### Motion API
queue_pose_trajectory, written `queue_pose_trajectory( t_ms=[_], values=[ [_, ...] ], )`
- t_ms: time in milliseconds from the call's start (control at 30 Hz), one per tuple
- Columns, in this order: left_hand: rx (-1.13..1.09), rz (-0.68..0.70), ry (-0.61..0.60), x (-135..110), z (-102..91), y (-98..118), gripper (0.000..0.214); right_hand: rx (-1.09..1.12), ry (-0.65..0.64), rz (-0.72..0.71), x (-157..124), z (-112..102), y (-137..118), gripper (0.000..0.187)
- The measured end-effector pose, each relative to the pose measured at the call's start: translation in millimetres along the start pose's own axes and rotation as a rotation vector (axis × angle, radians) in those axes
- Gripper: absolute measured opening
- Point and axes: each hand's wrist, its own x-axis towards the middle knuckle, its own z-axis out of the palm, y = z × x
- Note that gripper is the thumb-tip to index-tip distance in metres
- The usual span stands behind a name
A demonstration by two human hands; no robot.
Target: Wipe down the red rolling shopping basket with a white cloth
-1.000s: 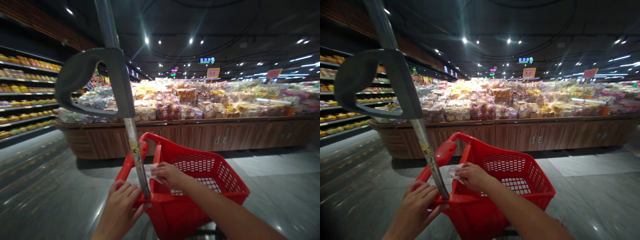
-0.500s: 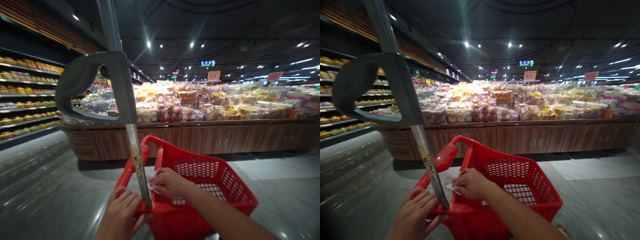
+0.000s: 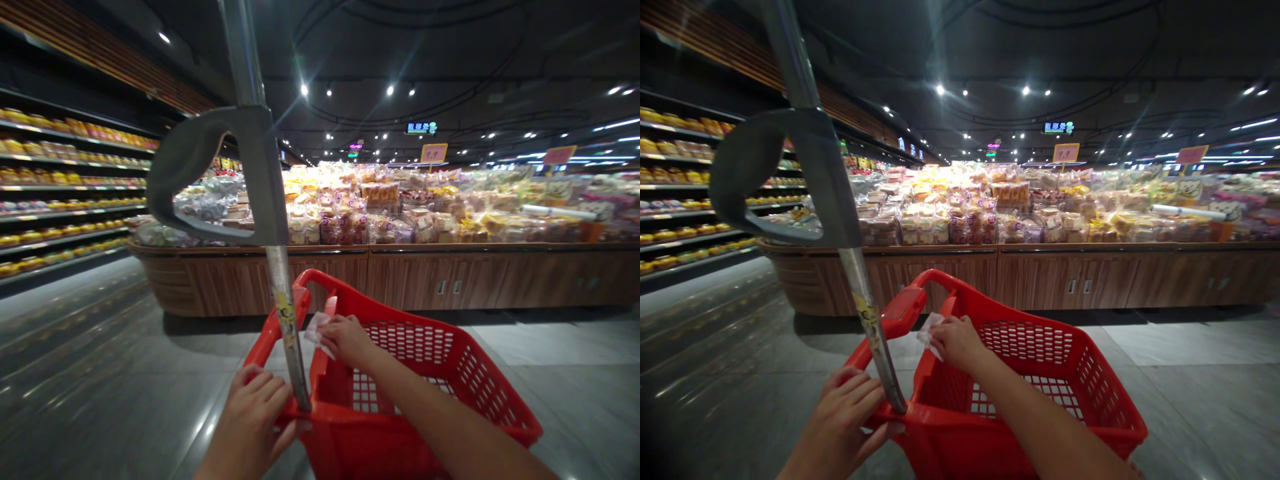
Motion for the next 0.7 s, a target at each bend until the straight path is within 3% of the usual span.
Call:
queue_pose_trajectory(
  t_ms=[133,333,533,700],
  values=[
    [-0.022,0.003,0.005,0,-1.6,1,0.02,-0.065,0.018,0.186,17,0,15,0.026],
    [0.018,0.064,0.02,5,-10.8,6,0.02,-0.079,-0.035,0.171,20,1,18,0.022],
    [0.056,0.101,0.018,12,-18.1,8,0.023,-0.137,0.006,0.316,39,3,40,0.028],
    [0.054,0.093,0.003,11,-18.7,8,0.023,-0.183,-0.033,0.337,50,0,44,0.028]
  ],
)
